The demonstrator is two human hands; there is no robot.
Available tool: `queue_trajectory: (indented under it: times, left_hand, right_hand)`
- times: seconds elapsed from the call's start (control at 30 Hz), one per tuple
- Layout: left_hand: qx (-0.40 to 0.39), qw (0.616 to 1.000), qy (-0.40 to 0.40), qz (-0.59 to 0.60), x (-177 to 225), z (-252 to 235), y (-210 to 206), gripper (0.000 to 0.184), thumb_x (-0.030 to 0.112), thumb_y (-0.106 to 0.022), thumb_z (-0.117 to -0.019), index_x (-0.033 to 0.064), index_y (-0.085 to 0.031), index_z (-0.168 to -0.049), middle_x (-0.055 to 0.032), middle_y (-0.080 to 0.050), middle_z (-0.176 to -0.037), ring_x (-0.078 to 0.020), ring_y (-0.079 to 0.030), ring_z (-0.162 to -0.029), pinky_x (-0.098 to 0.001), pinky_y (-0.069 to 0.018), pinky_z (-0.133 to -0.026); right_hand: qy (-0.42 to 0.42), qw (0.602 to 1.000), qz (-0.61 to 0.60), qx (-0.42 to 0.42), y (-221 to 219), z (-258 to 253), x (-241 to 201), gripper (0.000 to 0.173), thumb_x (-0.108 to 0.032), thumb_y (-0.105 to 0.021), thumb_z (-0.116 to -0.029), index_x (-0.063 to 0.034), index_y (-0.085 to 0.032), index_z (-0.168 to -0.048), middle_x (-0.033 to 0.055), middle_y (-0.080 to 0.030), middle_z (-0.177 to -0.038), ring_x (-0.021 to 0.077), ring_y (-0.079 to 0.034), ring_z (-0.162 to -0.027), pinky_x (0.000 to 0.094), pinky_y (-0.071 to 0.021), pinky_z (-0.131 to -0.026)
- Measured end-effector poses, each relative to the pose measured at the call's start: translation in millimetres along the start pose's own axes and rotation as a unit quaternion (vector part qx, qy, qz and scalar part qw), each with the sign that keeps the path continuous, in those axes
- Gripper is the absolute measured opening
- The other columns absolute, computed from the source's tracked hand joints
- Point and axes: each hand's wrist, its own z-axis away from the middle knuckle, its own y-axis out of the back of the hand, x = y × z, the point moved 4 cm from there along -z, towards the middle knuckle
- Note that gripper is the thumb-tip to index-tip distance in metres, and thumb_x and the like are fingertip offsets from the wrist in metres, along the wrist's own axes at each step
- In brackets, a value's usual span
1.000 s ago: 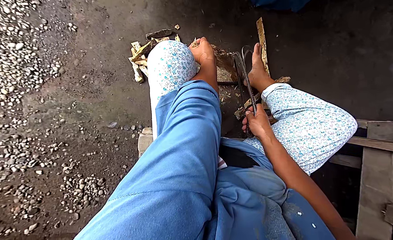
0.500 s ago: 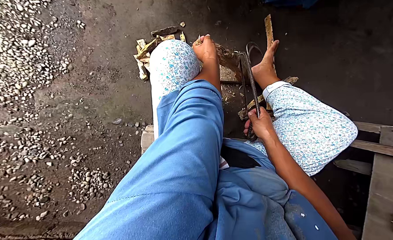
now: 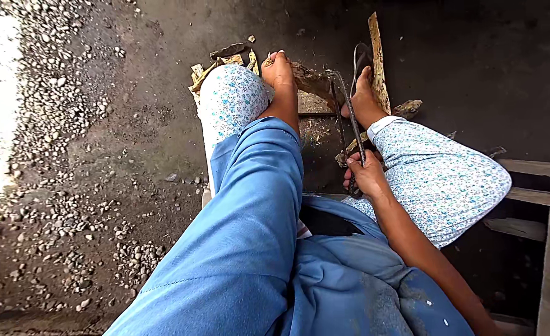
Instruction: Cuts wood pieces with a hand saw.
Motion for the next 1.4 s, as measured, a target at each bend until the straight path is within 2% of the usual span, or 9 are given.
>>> queue_trajectory:
  times: [0.07, 0.17, 0.37, 0.67, 0.8, 0.9, 1.07, 1.2, 1.4]
  left_hand:
    - [-0.006, 1.0, 0.0, 0.0, 0, 1, 0, 0.013, 0.008, -0.059, -0.1025, -0.0008, -0.06, -0.111, -0.0103, -0.061, -0.085, -0.0174, -0.062, -0.074, -0.0324, -0.0554, -0.071]
    - [-0.013, 1.0, 0.013, 0.017, -1, -1, 0, 0.013, 0.01, -0.06, -0.1026, -0.0001, -0.059, -0.111, -0.0102, -0.06, -0.086, -0.0172, -0.061, -0.074, -0.0328, -0.055, -0.071]
    - [0.008, 1.0, 0.019, 0.009, -1, -1, 0, 0.015, 0.011, -0.059, -0.1032, -0.0002, -0.06, -0.114, -0.0109, -0.061, -0.089, -0.0184, -0.061, -0.077, -0.0342, -0.0546, -0.073]
    - [0.025, 1.0, -0.008, -0.005, -4, 1, -3, 0.008, 0.01, -0.06, -0.1029, 0.002, -0.059, -0.103, -0.0086, -0.058, -0.083, -0.0168, -0.06, -0.073, -0.0333, -0.054, -0.07]
    - [0.027, 1.0, 0.0, -0.009, -1, 3, -5, 0.013, 0.011, -0.061, -0.1021, 0.0008, -0.06, -0.11, -0.0107, -0.06, -0.088, -0.0181, -0.061, -0.078, -0.0337, -0.054, -0.073]
    - [0.006, 1.0, -0.006, -0.007, -1, 5, -10, 0.019, 0.01, -0.062, -0.1018, -0.0012, -0.06, -0.117, -0.0125, -0.062, -0.095, -0.0183, -0.061, -0.083, -0.0333, -0.054, -0.077]
    - [-0.027, 0.999, -0.026, 0.021, 1, 4, -13, 0.018, 0.006, -0.061, -0.1017, -0.0029, -0.057, -0.117, -0.0114, -0.059, -0.09, -0.0165, -0.06, -0.075, -0.0307, -0.0549, -0.071]
    - [0.007, 0.999, -0.021, 0.027, -4, -4, -4, 0.012, 0.008, -0.061, -0.1025, -0.0005, -0.057, -0.11, -0.0088, -0.058, -0.084, -0.0151, -0.059, -0.071, -0.0307, -0.0544, -0.068]
    - [0.017, 1.0, -0.01, -0.006, -4, -8, 1, 0.009, 0.01, -0.059, -0.1029, 0.0018, -0.058, -0.107, -0.0091, -0.058, -0.082, -0.0173, -0.06, -0.072, -0.0339, -0.0544, -0.069]
  right_hand:
    - [-0.002, 1.0, -0.004, 0.003, 0, 4, -2, 0.023, -0.015, -0.046, -0.1113, -0.0051, -0.043, -0.131, 0.0081, -0.057, -0.07, 0.0172, -0.063, -0.052, 0.0318, -0.0585, -0.053]
    - [0.008, 1.0, 0.001, -0.01, -2, 9, -8, 0.023, -0.013, -0.043, -0.1116, -0.005, -0.042, -0.133, 0.0087, -0.058, -0.072, 0.0176, -0.064, -0.054, 0.0321, -0.0593, -0.054]
    - [0.017, 0.995, 0.088, -0.033, -4, 6, -10, 0.03, -0.014, -0.046, -0.1111, -0.0051, -0.041, -0.139, 0.0094, -0.059, -0.077, 0.0179, -0.065, -0.059, 0.0342, -0.059, -0.06]
    - [0.047, 0.992, 0.117, -0.024, 1, 7, -13, 0.026, -0.014, -0.046, -0.1105, -0.006, -0.045, -0.135, 0.0092, -0.058, -0.073, 0.0179, -0.061, -0.056, 0.0347, -0.0567, -0.057]
    - [0.043, 0.992, 0.114, -0.015, 1, 3, -10, 0.027, -0.013, -0.047, -0.1103, -0.0057, -0.046, -0.136, 0.0089, -0.058, -0.073, 0.0172, -0.062, -0.056, 0.0333, -0.0567, -0.057]
    - [0.026, 0.996, 0.081, 0.0, 1, 5, -2, 0.03, -0.013, -0.044, -0.1111, -0.0048, -0.042, -0.14, 0.0099, -0.059, -0.076, 0.018, -0.064, -0.059, 0.0342, -0.0585, -0.06]
    - [0.022, 0.999, 0.043, 0.02, 9, 6, 2, 0.028, -0.015, -0.041, -0.1124, -0.0042, -0.042, -0.138, 0.0095, -0.061, -0.076, 0.0176, -0.065, -0.057, 0.0335, -0.0587, -0.058]
    - [0.032, 0.999, -0.003, 0.027, 15, 3, -6, 0.026, -0.018, -0.042, -0.1126, -0.0045, -0.042, -0.134, 0.0085, -0.06, -0.073, 0.0171, -0.063, -0.052, 0.033, -0.0593, -0.054]
    - [0.035, 0.998, 0.06, 0.003, 15, 2, -10, 0.026, -0.018, -0.039, -0.1131, -0.0041, -0.041, -0.135, 0.0092, -0.059, -0.074, 0.0171, -0.062, -0.054, 0.0341, -0.0581, -0.056]
